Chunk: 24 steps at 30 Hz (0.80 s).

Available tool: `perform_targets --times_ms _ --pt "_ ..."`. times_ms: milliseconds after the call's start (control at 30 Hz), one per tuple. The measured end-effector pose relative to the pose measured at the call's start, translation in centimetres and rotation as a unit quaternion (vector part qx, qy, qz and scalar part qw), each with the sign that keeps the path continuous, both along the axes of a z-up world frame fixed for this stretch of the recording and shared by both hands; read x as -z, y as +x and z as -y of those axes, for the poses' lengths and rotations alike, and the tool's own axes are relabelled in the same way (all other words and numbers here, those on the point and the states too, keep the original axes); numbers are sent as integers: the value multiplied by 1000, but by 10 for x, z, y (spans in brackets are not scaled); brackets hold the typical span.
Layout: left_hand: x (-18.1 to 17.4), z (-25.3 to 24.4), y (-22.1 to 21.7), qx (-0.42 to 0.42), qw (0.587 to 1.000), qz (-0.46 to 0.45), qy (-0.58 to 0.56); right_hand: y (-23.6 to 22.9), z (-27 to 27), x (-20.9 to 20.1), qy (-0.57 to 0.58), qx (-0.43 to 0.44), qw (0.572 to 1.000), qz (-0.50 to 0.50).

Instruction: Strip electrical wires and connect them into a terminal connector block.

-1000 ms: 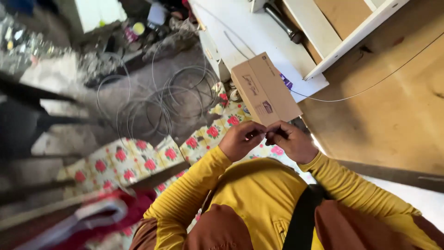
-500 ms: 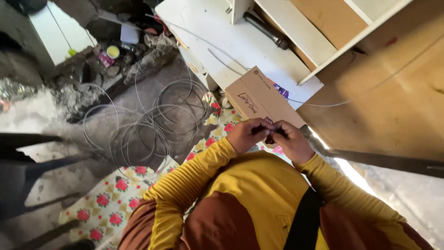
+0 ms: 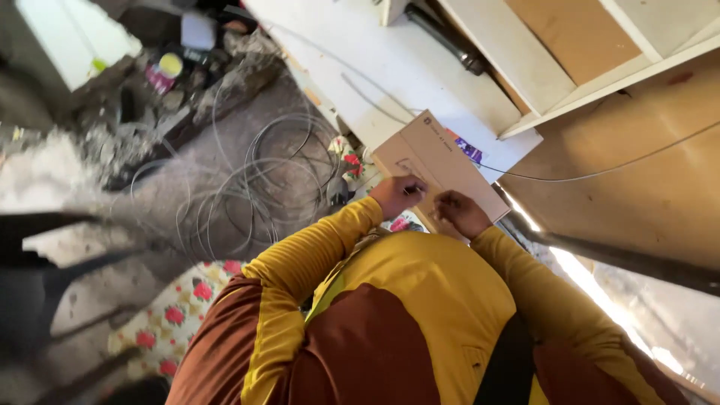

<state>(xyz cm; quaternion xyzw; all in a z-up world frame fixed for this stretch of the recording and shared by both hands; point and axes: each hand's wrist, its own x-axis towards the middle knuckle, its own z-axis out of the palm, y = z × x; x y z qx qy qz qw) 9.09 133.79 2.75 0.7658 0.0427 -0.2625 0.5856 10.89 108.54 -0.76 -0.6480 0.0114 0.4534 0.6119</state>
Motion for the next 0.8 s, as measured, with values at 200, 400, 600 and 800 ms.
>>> perform_targets --times_ms 200,400,600,800 --pt "81 -90 112 -47 997 -29 54 -7 -8 25 -60 20 997 -37" --pt "291 -290 202 -183 912 45 365 0 -63 -17 -249 12 965 83" --pt "281 -399 243 -606 751 -114 234 6 -112 -27 -285 91 949 103" --pt "258 -412 266 -677 721 -123 76 8 -131 -11 -288 92 943 138"
